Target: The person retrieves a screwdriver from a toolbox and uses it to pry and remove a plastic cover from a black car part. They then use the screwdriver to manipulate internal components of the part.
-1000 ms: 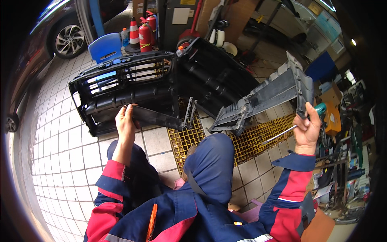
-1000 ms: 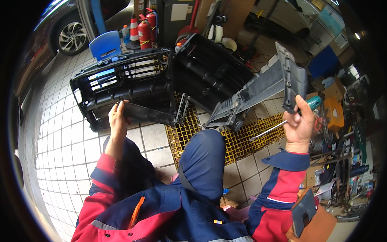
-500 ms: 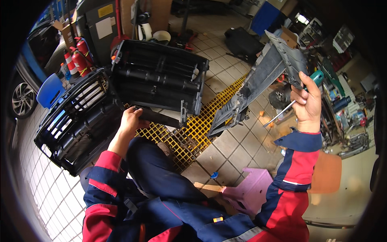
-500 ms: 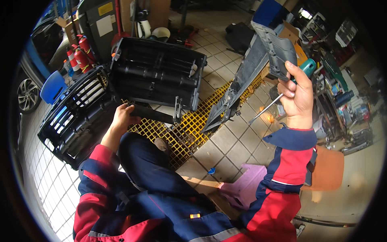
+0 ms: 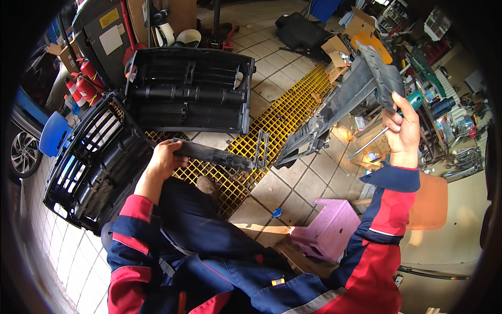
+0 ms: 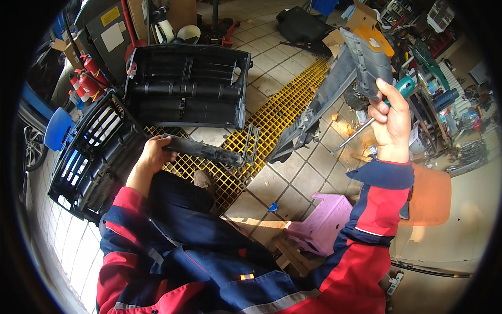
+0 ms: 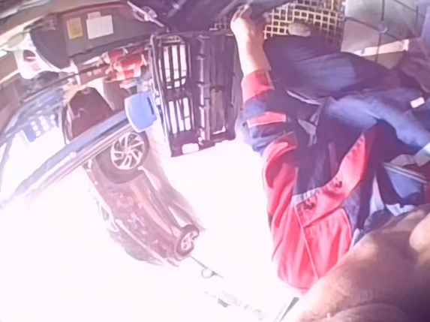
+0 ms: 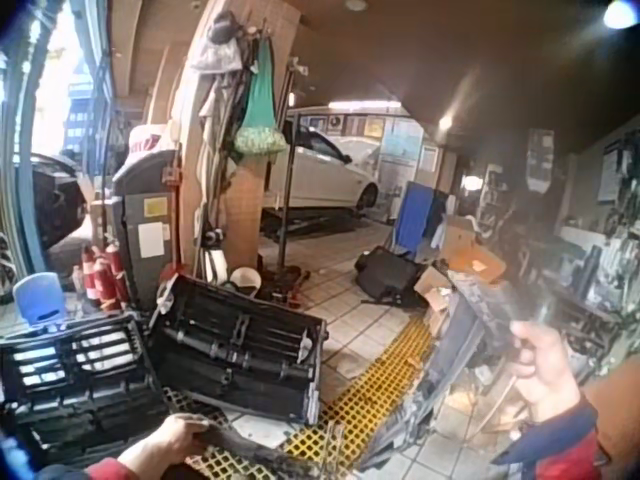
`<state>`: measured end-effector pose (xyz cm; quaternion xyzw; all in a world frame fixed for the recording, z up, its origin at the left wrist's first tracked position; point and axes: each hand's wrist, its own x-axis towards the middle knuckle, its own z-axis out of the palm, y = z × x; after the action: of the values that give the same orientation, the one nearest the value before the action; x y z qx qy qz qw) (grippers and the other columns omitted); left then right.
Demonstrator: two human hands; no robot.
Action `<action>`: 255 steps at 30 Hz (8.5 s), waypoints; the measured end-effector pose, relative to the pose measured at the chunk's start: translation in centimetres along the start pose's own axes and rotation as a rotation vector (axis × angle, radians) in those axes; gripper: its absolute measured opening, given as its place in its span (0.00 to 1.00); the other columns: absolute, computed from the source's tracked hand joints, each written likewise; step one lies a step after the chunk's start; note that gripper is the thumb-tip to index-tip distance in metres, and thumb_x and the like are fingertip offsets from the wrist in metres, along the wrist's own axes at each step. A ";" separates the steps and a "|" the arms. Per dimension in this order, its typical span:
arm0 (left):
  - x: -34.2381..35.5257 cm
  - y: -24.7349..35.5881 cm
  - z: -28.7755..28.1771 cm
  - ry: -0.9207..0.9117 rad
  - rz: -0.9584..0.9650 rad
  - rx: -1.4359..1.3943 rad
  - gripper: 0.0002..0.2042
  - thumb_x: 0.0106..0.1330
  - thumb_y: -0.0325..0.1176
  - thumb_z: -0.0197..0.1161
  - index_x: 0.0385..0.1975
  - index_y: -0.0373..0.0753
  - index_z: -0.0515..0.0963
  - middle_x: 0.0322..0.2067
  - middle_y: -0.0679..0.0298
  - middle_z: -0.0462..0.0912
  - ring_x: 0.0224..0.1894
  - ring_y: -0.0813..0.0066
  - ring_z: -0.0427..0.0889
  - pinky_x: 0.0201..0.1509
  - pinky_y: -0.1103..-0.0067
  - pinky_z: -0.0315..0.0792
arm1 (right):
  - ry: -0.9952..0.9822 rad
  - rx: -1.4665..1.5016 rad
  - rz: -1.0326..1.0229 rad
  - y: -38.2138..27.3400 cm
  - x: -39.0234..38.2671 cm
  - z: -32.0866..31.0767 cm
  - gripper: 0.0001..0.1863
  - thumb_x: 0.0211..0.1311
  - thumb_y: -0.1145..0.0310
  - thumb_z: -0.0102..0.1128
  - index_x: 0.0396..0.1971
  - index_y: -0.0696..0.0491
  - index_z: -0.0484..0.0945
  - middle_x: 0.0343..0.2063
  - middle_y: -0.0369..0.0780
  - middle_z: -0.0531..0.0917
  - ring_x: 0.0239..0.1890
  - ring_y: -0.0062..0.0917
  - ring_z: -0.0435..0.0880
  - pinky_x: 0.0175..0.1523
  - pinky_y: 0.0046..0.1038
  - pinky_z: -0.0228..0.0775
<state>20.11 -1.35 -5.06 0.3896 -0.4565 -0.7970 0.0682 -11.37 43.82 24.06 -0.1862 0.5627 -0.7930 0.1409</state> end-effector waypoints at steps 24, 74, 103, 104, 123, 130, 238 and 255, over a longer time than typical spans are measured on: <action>-14.5 8.9 9.8 0.039 1.195 0.520 0.22 0.65 0.26 0.76 0.59 0.33 0.81 0.50 0.56 0.88 0.51 0.65 0.88 0.60 0.70 0.81 | -0.410 0.138 0.251 9.6 -3.0 20.7 0.11 0.64 0.71 0.76 0.24 0.54 0.84 0.17 0.37 0.83 0.13 0.18 0.74 0.20 0.20 0.63; -8.0 -0.6 0.4 0.510 1.268 0.795 0.44 0.43 0.39 0.84 0.63 0.31 0.74 0.56 0.48 0.74 0.59 0.46 0.75 0.64 0.59 0.70 | -0.522 -0.739 0.281 26.5 -11.6 27.7 0.40 0.60 0.76 0.74 0.73 0.60 0.67 0.59 0.40 0.79 0.56 0.21 0.81 0.64 0.27 0.76; -14.8 0.4 -3.3 0.382 1.248 0.588 0.23 0.53 0.30 0.76 0.51 0.31 0.83 0.40 0.55 0.83 0.38 0.54 0.85 0.43 0.68 0.80 | -0.355 -0.081 0.578 24.6 -18.3 32.9 0.06 0.72 0.69 0.74 0.35 0.51 0.85 0.22 0.28 0.80 0.16 0.10 0.73 0.19 0.16 0.62; -15.0 0.7 -3.7 0.358 1.226 0.584 0.23 0.53 0.29 0.76 0.50 0.31 0.83 0.39 0.55 0.83 0.38 0.55 0.85 0.43 0.68 0.80 | -0.377 -0.108 0.543 24.6 -18.4 33.0 0.07 0.72 0.67 0.74 0.34 0.51 0.85 0.21 0.28 0.80 0.16 0.10 0.73 0.20 0.16 0.62; -7.4 10.5 -16.3 0.220 0.788 -0.157 0.11 0.61 0.24 0.75 0.43 0.34 0.90 0.41 0.61 0.92 0.45 0.70 0.88 0.58 0.70 0.79 | -0.408 0.083 0.219 19.6 -12.2 33.0 0.14 0.74 0.75 0.66 0.54 0.58 0.75 0.52 0.46 0.84 0.51 0.32 0.90 0.60 0.33 0.89; -3.5 9.6 -18.4 0.155 0.596 -0.243 0.15 0.64 0.22 0.72 0.51 0.38 0.88 0.48 0.59 0.91 0.52 0.64 0.87 0.64 0.67 0.77 | -0.465 -0.114 0.054 24.9 -12.6 37.5 0.14 0.68 0.85 0.67 0.51 0.60 0.77 0.53 0.47 0.84 0.54 0.35 0.90 0.64 0.38 0.88; -18.1 -5.9 -9.7 0.362 1.031 0.023 0.21 0.60 0.40 0.77 0.46 0.30 0.86 0.39 0.59 0.88 0.40 0.64 0.85 0.47 0.70 0.76 | -1.120 -0.716 0.322 19.3 -25.8 28.1 0.31 0.74 0.78 0.62 0.75 0.56 0.71 0.69 0.50 0.81 0.65 0.39 0.87 0.66 0.31 0.79; -12.7 0.4 -14.0 0.486 0.997 0.476 0.16 0.70 0.26 0.66 0.58 0.35 0.82 0.51 0.58 0.89 0.54 0.66 0.88 0.63 0.69 0.79 | -0.896 -0.301 0.670 20.4 -19.2 33.3 0.32 0.80 0.73 0.53 0.81 0.54 0.62 0.34 0.38 0.80 0.22 0.12 0.70 0.24 0.15 0.61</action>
<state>38.35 -5.11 -1.57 0.3042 -0.7214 -0.4330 0.4467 21.11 17.51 12.10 -0.3333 0.5829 -0.4603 0.5808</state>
